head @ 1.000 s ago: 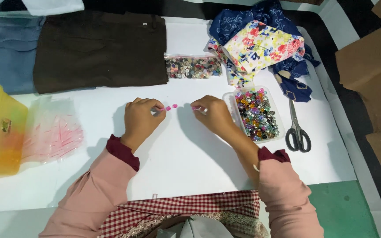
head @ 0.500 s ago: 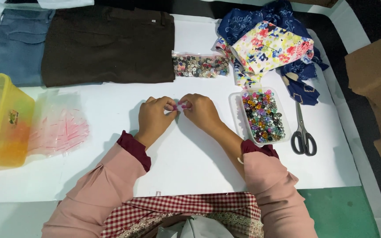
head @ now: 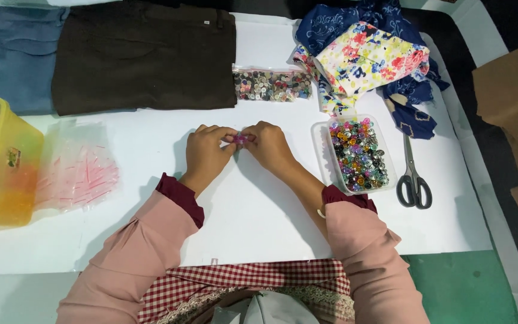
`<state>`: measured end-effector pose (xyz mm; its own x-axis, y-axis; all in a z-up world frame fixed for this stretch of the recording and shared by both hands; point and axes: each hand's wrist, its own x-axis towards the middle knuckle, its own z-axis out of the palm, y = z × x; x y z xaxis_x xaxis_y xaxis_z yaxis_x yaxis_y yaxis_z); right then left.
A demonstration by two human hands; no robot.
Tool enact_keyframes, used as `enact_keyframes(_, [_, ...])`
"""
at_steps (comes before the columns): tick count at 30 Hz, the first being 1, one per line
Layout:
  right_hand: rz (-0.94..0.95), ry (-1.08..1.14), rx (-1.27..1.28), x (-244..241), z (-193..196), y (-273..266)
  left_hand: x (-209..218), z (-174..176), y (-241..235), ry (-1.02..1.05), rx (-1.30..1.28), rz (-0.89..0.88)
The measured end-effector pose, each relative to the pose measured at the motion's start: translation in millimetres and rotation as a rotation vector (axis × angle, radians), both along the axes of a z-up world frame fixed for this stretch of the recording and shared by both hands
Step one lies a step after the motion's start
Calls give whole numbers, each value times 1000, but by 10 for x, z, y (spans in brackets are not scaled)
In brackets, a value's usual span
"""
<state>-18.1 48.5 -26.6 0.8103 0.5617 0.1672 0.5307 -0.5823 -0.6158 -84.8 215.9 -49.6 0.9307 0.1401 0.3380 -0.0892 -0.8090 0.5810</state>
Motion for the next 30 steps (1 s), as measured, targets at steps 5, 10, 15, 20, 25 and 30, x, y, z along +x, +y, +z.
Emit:
enact_keyframes(5, [2, 19, 5, -12, 55, -120, -74, 134, -24, -35, 41, 4])
enact_keyframes(10, [22, 8, 55, 1, 381, -519, -170, 381, -228, -159, 79, -15])
enact_keyframes(15, [-143, -57, 10, 116, 752, -1190, -150, 443, -514, -336, 80, -159])
enact_keyframes(20, [-309, -101, -44, 287, 669, -1885, 24, 396, -896, -328, 62, -234])
enact_keyframes(25, [-496, -164, -160, 614, 151, -2461, 267, 378, -1353, -317, 24, -296])
enact_keyframes(30, [-502, -208, -157, 520, 141, -2404, 568, 355, -1734, -338, 75, -293])
